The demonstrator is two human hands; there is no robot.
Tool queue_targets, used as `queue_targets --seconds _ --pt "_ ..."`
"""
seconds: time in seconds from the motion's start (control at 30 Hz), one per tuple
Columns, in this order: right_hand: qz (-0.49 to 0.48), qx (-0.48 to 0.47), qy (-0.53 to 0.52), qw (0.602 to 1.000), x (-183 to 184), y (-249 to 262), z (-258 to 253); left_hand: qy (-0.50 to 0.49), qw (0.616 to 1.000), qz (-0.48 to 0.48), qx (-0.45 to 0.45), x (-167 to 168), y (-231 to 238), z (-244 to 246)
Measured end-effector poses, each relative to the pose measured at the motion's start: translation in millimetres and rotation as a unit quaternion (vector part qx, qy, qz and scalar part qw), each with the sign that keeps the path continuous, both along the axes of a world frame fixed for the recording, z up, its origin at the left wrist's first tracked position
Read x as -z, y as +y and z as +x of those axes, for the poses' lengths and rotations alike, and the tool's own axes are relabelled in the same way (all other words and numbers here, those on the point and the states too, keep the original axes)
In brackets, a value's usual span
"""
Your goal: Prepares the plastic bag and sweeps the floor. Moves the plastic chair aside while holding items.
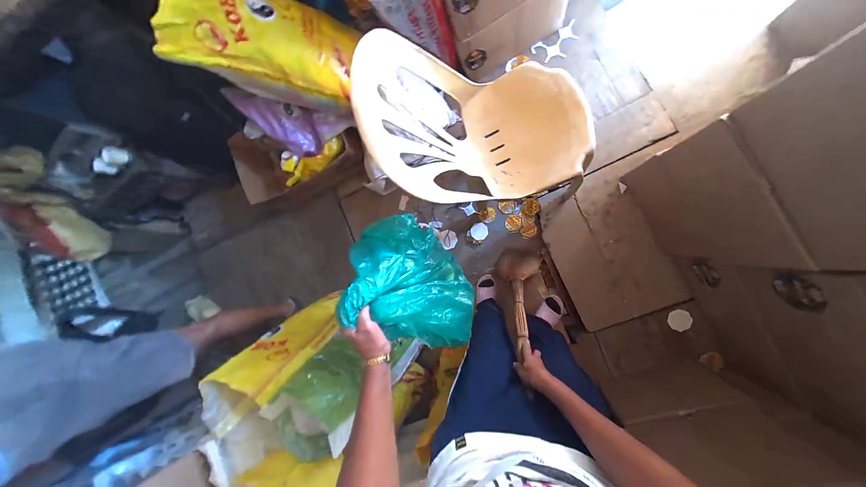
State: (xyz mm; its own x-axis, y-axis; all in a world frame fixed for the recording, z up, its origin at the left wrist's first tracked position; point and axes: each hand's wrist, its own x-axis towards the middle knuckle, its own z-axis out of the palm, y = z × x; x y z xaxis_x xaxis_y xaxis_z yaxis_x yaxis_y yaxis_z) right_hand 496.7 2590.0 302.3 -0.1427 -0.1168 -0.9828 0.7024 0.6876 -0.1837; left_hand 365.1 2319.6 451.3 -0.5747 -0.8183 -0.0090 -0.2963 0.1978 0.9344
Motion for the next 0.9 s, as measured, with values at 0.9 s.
queue_targets --seconds 0.9 --pt "-0.138 0.052 0.343 0.927 -125 -167 -436 -0.033 0.99 0.012 -0.139 23 -141 36"
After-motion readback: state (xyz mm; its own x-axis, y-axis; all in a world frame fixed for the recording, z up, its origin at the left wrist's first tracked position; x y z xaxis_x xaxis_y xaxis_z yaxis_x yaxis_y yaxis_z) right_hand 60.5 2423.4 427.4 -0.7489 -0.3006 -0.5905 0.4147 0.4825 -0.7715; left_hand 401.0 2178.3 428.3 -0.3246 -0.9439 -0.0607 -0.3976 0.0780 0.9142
